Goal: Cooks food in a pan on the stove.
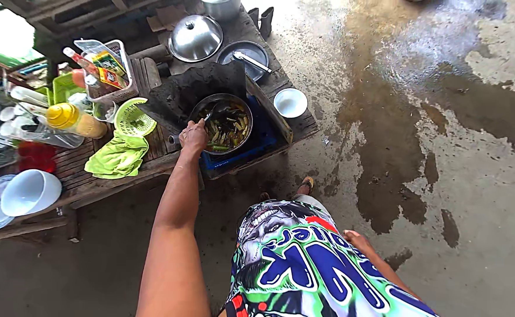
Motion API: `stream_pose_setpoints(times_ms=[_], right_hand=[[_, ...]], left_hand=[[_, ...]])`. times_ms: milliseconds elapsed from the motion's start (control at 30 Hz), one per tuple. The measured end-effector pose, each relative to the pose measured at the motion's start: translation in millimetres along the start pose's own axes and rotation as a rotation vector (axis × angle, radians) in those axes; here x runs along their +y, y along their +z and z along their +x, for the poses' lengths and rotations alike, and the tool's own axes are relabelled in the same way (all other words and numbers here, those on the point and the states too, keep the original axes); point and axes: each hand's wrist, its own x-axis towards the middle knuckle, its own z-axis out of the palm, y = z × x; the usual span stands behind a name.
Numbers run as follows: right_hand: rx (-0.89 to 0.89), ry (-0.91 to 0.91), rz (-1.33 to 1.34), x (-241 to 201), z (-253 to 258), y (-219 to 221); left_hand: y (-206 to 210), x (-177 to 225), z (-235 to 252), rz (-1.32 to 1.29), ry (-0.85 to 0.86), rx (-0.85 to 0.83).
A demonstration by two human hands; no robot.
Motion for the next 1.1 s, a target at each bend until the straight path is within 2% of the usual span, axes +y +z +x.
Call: stream_pose_setpoints(times_ms=[267, 400, 500, 700, 833, 967, 1100], right_hand=[[0.005, -0.068, -0.043, -55, 31, -20], [0.012, -0.129, -0.003, -80, 48, -29], [0.009, -0.130, -0.010, -90, 46, -32], [0.020, -0.052, -0.039, -75, 39, -43], [0.040, -0.003, -0.049, -56, 38, -45], [0.032, 0.015, -0.055, -50, 32, -36], [0.000, 0.008, -0.057, -54, 28, -18]], left_hand=[[9, 13, 7, -0.005, 0.047, -0.015], [-1, 9, 8, -0.021, 0.008, 0.063], [5, 3, 12, 0.037, -0.034, 0.030], [-20, -6, -17, -0.089, -0.076, 0.075], [-15, -25, -40, -0.157, -0.035, 0.148], [0, -36, -57, -0.065, -0.020, 0.017], [11, -29, -66, 0.023, 0.023, -0.078]])
